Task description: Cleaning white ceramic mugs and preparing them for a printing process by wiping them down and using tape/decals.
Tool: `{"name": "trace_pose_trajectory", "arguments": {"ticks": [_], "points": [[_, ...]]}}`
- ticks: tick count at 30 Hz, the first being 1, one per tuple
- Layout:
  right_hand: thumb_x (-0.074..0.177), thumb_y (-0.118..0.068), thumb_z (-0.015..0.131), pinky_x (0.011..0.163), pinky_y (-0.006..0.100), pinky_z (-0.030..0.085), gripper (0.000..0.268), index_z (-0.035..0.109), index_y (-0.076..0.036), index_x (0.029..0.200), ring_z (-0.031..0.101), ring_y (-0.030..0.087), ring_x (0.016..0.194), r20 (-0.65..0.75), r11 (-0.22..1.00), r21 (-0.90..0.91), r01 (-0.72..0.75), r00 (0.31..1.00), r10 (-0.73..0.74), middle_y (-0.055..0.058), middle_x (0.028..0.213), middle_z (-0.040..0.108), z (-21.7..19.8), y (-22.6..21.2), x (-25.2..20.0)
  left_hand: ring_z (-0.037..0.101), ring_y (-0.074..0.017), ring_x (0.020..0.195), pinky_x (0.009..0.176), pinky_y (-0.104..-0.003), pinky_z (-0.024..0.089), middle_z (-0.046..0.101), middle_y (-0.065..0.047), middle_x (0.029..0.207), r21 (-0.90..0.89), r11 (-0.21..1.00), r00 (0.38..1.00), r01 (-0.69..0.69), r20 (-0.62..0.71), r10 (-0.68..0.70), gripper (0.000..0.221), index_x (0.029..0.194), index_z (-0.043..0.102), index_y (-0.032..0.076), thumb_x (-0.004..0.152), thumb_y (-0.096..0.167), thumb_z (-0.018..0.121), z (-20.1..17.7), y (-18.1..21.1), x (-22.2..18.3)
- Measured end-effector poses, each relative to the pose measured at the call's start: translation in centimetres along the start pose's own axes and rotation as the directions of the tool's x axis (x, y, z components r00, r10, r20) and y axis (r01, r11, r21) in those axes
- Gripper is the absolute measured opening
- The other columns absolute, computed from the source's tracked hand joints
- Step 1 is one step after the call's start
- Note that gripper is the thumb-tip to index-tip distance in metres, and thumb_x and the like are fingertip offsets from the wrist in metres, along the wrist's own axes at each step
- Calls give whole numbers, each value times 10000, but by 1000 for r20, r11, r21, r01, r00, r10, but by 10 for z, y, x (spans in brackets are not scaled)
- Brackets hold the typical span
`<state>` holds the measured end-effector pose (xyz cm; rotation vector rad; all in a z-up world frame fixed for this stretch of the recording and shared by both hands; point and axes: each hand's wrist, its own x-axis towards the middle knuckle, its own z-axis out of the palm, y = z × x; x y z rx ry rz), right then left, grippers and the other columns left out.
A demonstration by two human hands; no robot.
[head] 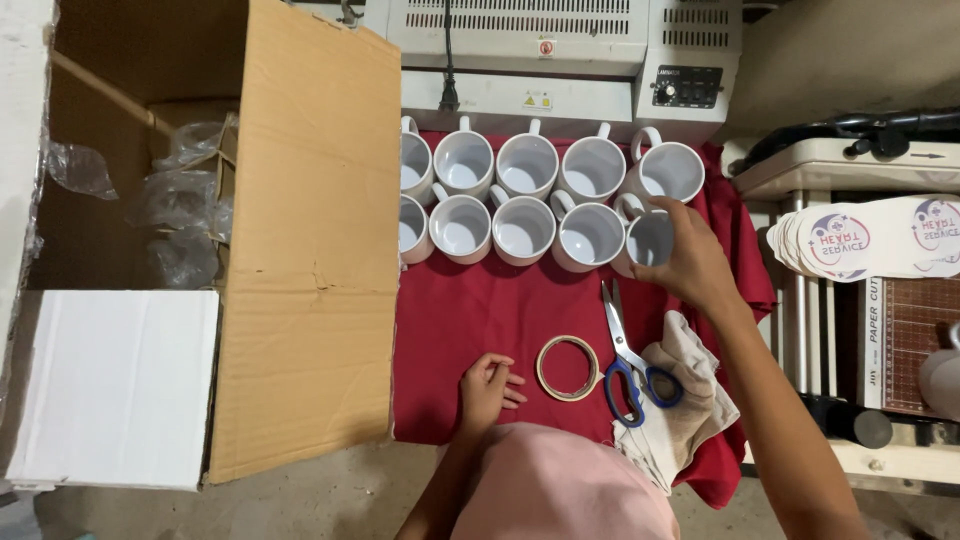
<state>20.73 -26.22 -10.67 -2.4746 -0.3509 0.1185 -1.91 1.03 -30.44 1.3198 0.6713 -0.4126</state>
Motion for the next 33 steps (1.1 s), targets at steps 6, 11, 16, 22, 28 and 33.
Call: {"name": "trace_pose_trajectory", "arguments": {"ticks": [6,11,16,22,28,33], "points": [[697,-281,903,955,470,512,883,475,-84,1443,614,443,1187,18,1000,4,13,1000,-13,294,1296,608,9,44,16,754,-243,603,482,-324,590,780,-186,889,11,1000,1000,-1,6,1,215,1138,622,27,1025,191,540,0,3,-1],[883,-421,837,900,485,552,751,471,-102,1456,696,419,1094,-55,991,-44,-128,991,125,248,1183,701,20,47,27,754,-246,606,484,-326,594,778,-187,890,11,1000,1000,9,0,-9,213,1140,620,27,1020,183,538,-1,3,-1],[881,-451,817,773,550,556,771,457,-151,1493,703,450,977,-63,906,-314,-284,958,278,240,1108,713,5,-2,28,755,-244,613,493,-320,599,781,-187,894,19,1000,1000,-1,-4,1,209,1138,626,22,1023,175,543,0,7,-3],[823,-454,876,798,543,557,878,445,-145,1523,649,514,1040,-197,911,-334,-241,963,182,345,1372,539,20,61,63,752,-243,610,486,-322,591,776,-189,889,1,1000,1000,1,10,-1,201,1135,625,16,1017,153,537,0,-4,0],[627,-425,983,988,502,504,1143,419,41,1505,586,504,1174,-110,974,-169,-149,985,131,383,1307,552,31,105,106,749,-240,602,477,-318,580,772,-181,882,-2,1000,1000,19,2,-19,200,1142,618,28,1017,165,541,-1,-6,4],[580,-375,989,1013,478,500,1044,544,47,1426,609,461,1171,-82,972,-208,-107,992,91,342,1274,619,27,105,103,749,-246,589,466,-328,583,774,-193,873,-1,1000,1000,8,-4,-8,208,1140,621,18,1012,166,551,-1,-8,6]]}}
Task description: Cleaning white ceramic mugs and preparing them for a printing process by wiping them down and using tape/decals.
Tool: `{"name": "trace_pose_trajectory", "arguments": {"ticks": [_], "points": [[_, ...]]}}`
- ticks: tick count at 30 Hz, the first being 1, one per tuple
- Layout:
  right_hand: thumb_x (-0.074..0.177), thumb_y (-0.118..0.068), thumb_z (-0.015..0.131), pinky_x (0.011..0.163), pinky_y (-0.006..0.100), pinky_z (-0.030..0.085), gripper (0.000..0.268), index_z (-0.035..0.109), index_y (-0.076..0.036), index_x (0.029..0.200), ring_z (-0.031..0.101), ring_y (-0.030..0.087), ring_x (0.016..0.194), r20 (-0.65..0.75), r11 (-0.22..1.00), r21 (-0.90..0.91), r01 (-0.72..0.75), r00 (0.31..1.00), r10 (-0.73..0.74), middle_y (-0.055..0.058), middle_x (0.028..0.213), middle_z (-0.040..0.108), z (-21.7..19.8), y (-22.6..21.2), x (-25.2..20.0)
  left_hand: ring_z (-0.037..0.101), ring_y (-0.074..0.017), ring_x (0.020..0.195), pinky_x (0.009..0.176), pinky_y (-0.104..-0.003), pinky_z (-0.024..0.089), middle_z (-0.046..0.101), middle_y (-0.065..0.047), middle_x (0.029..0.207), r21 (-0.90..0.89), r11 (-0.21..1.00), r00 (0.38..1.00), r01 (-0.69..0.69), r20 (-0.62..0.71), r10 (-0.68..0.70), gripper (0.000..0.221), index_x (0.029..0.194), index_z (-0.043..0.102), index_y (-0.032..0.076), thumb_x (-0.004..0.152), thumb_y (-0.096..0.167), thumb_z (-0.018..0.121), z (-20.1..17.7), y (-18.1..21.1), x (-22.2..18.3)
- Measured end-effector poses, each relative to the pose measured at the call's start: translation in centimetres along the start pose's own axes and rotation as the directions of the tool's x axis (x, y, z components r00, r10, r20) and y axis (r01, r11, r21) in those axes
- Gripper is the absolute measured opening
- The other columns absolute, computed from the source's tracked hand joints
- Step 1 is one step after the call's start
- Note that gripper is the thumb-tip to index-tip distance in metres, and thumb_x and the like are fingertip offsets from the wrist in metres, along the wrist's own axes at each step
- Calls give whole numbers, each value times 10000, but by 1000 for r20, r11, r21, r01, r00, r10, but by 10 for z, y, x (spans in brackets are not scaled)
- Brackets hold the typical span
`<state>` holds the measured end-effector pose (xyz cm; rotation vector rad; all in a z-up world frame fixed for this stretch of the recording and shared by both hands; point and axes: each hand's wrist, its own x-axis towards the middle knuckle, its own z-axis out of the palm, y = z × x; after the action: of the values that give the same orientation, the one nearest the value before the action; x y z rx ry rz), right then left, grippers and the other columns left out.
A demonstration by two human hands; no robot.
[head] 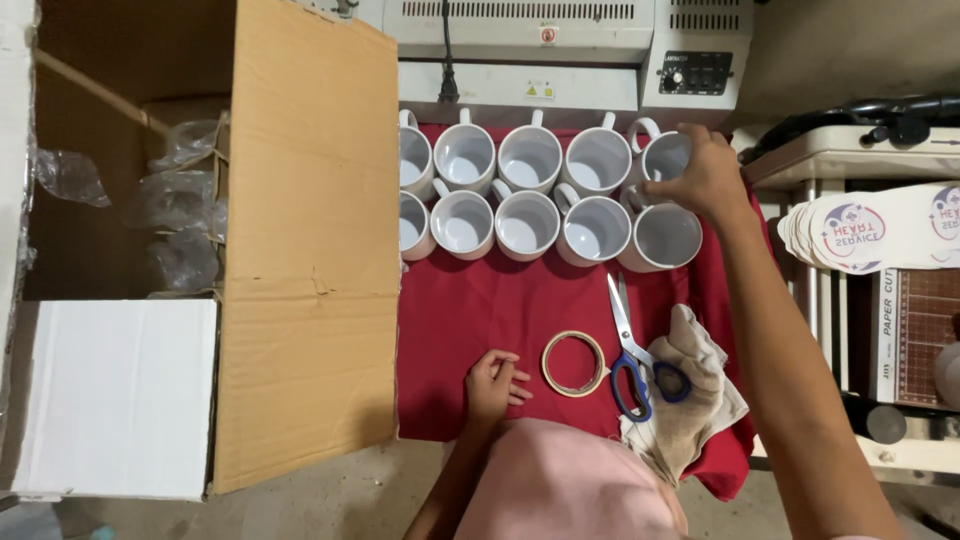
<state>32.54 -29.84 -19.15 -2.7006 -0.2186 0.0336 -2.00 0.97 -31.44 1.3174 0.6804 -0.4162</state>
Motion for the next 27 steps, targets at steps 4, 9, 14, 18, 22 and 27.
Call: {"name": "trace_pose_trajectory", "arguments": {"ticks": [4,9,14,18,22,27], "points": [[575,-358,982,1019,477,499,1022,567,39,1420,615,438,1184,4,996,15,86,996,-86,307,1270,648,-3,-1,4,748,-246,584,463,-328,580,774,-193,869,8,1000,1000,-5,1,4,208,1141,619,19,1008,163,551,-1,-5,3],[548,-382,988,1001,472,512,1056,581,14,1439,622,416,1189,56,997,19,79,995,-80,283,1309,639,-8,-9,5,745,-243,577,466,-325,581,778,-188,865,25,1000,1000,5,-14,-5,199,1127,628,16,1003,140,532,2,9,-5],[572,-446,994,1001,468,521,1073,581,35,1438,635,410,1186,9,994,58,96,995,-97,286,1304,649,4,3,7,747,-238,583,473,-320,585,777,-191,862,37,999,1000,-3,-20,4,191,1118,636,11,1013,140,541,4,20,-11],[613,-479,1004,1016,469,522,1046,599,65,1411,648,415,1178,-82,987,64,145,987,-139,298,1282,665,10,6,8,753,-238,589,475,-319,587,779,-187,865,42,999,1000,-5,-21,6,194,1122,633,13,1014,142,537,3,18,-10],[615,-467,1001,1020,471,520,1033,603,63,1408,648,417,1177,-97,988,73,135,987,-127,298,1273,666,11,0,5,753,-243,588,468,-322,582,778,-185,864,42,999,1000,-2,-22,3,192,1125,626,16,1013,148,542,2,9,-5],[632,-431,998,1006,474,520,1052,551,24,1469,616,428,1204,-127,990,126,64,991,-48,301,1353,597,19,-3,-4,746,-240,582,463,-320,576,776,-182,863,26,1000,1000,-10,-21,11,196,1127,624,17,1021,164,547,3,12,-8]]}}
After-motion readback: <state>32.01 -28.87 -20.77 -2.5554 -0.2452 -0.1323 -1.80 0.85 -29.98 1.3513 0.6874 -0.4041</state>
